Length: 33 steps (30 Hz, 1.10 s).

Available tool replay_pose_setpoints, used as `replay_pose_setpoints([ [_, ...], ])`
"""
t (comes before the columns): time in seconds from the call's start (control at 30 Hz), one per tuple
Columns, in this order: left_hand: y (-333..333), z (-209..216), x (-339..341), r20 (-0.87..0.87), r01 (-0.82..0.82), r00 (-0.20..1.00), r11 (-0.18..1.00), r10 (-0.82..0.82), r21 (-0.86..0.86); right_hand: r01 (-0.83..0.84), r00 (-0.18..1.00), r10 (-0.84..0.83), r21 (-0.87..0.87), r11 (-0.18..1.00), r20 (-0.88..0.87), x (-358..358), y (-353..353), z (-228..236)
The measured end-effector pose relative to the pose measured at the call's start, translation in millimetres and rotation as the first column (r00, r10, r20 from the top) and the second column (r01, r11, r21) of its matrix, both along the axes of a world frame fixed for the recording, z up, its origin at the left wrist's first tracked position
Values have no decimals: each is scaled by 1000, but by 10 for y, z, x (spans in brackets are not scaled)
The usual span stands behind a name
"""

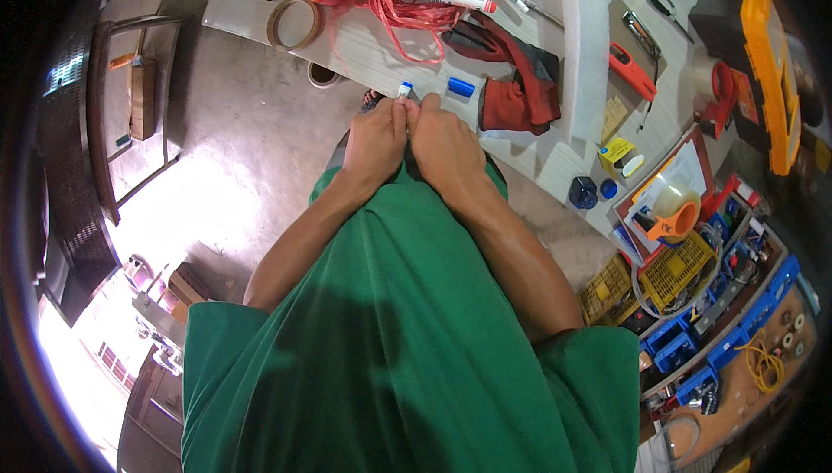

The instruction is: The person repeatedly cuts the ends of small white markers with blue caps using a utility knife on a cluttered workbench. The person holds each marker, slices the tip, and sets it down, repeating the action multiple times.

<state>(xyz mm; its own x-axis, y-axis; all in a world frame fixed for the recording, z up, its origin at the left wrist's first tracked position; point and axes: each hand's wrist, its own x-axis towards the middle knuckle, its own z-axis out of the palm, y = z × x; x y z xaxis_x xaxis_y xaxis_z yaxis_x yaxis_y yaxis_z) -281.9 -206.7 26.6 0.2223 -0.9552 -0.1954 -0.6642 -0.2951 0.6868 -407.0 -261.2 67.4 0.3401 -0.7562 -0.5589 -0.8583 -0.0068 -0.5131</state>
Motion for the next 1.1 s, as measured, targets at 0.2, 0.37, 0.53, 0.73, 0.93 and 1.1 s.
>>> replay_pose_setpoints([
  [0.2, -3, 23, -6, 59, 92, 994, 996, -93, 23, 9, 1000, -9, -29, 1000, -5, 10, 24, -29],
  [0.37, -11, 55, -17, 57, 74, 995, 996, -77, 44, 25, 1000, -26, -30, 999, -2, 33, 32, -18],
  [0.53, -25, 46, -17, 76, 93, 993, 995, -95, 33, 24, 1000, -24, -21, 999, -18, 54, 24, 8],
  [0.73, -7, 30, -18, 53, 75, 996, 997, -75, 6, 36, 999, -37, -20, 999, -32, 78, 37, 20],
  [0.93, -11, 17, -5, 71, 103, 992, 995, -102, 2, 66, 998, -66, -31, 997, 3, 91, 59, 18],
  [1.1, -3, 55, 5, 117, 121, 986, 993, -120, -1, 59, 998, -59, -22, 998, -26, 106, 62, 17],
])
